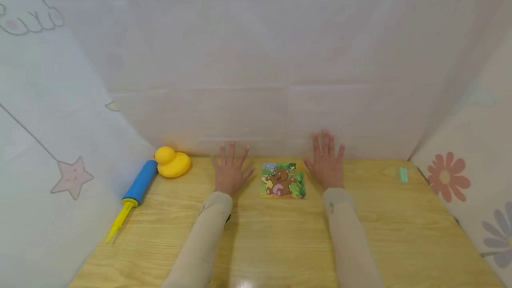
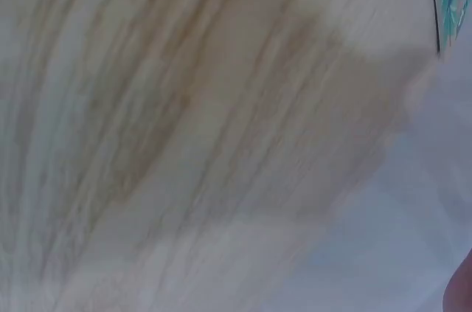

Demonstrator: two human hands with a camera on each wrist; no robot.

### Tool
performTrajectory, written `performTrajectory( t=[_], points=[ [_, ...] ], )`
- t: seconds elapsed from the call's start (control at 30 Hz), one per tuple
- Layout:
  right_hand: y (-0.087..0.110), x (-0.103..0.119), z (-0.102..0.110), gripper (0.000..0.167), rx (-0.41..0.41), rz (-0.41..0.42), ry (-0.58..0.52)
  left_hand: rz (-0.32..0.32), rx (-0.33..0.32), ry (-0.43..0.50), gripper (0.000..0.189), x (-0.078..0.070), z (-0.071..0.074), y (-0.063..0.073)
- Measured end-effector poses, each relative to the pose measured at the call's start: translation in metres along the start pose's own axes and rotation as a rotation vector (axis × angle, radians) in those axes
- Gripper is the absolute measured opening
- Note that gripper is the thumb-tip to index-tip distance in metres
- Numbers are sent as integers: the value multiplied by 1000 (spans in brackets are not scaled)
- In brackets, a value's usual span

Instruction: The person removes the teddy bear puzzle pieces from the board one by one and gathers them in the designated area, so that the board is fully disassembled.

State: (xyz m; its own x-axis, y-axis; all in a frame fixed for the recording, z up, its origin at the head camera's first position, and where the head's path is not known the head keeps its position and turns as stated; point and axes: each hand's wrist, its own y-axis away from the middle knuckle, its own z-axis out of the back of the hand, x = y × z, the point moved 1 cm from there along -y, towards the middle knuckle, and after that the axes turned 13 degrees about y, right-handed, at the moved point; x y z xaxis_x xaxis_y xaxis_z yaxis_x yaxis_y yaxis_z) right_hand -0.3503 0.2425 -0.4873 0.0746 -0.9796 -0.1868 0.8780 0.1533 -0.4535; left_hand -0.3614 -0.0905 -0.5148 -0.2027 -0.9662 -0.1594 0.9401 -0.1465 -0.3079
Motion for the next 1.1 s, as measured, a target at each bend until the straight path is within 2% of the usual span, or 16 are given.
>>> performTrajectory(
  t=[0.17,0.27,0.47,0.63,0.77,0.97,1.1],
  points=[
    [-4,6,-3,90,51,35,-44,-33,34,-11,80,1,-6,2],
    [-6,12,-4,83,61,66,-87,-35,76,6,80,1,-5,4],
    [-13,26,-4,69,-24,124,-177,-22,171,72,85,-5,-1,2],
    [-17,35,-5,67,-64,160,-243,-4,226,134,88,-9,-3,1],
    [-17,39,-7,66,18,142,-308,13,255,205,88,-14,-1,3],
    [-21,49,-3,54,173,69,-459,42,291,268,87,-26,7,4],
    [-24,62,1,41,220,15,-444,60,315,289,83,-31,6,3]
  ],
)
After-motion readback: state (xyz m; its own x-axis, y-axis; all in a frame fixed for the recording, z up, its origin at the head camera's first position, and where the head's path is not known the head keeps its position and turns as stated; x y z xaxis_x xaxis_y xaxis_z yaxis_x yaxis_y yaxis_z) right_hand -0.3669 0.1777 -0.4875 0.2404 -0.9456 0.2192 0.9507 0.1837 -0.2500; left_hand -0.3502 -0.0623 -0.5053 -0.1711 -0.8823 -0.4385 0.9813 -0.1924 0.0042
